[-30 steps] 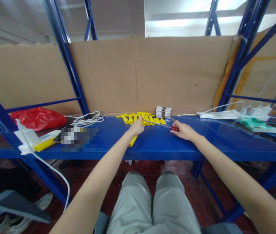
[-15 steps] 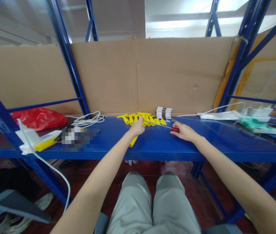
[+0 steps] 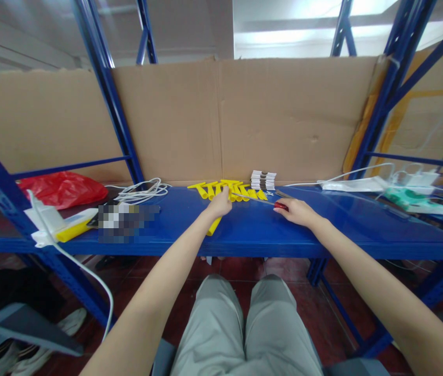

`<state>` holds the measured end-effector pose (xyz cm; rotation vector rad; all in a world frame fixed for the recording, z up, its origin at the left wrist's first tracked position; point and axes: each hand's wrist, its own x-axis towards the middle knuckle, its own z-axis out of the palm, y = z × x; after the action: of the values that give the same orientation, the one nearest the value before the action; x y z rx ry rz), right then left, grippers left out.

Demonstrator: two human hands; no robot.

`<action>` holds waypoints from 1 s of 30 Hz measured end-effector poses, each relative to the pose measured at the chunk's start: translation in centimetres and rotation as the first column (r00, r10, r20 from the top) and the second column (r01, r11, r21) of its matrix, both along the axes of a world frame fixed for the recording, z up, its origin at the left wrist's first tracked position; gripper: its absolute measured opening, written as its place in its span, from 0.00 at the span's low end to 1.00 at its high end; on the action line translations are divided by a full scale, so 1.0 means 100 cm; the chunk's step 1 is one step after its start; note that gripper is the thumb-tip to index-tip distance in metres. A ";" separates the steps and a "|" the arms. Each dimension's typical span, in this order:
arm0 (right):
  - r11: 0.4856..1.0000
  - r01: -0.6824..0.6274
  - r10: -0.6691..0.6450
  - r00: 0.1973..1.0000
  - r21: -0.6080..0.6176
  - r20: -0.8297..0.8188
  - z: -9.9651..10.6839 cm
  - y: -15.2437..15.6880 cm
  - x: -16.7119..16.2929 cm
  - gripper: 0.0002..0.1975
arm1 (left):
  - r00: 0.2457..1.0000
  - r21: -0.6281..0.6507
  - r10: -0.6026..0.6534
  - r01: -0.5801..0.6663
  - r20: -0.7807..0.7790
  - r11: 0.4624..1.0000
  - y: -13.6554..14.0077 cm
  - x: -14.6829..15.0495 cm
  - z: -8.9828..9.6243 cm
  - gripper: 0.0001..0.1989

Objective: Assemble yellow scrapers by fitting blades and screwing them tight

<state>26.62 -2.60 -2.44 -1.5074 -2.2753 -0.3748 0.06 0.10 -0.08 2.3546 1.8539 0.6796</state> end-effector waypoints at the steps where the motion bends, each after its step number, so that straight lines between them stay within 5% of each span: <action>1: 1.000 0.003 -0.003 1.000 0.012 -0.010 -0.001 0.001 0.000 0.12 | 1.000 -0.001 0.003 -0.003 0.000 1.000 0.000 0.000 0.000 0.21; 9: 0.995 0.008 -0.009 1.000 0.099 0.008 0.002 -0.003 0.002 0.12 | 1.000 -0.008 0.003 -0.003 0.010 1.000 -0.001 0.000 0.001 0.21; 30: 0.998 -0.013 0.014 1.000 0.055 -0.008 0.003 -0.006 -0.001 0.10 | 1.000 0.001 -0.011 0.011 -0.012 1.000 -0.001 -0.001 -0.001 0.21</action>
<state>26.54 -3.17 -2.14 -1.4629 -2.2490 -0.4228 -0.04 0.01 -0.17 2.3729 1.8449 0.6662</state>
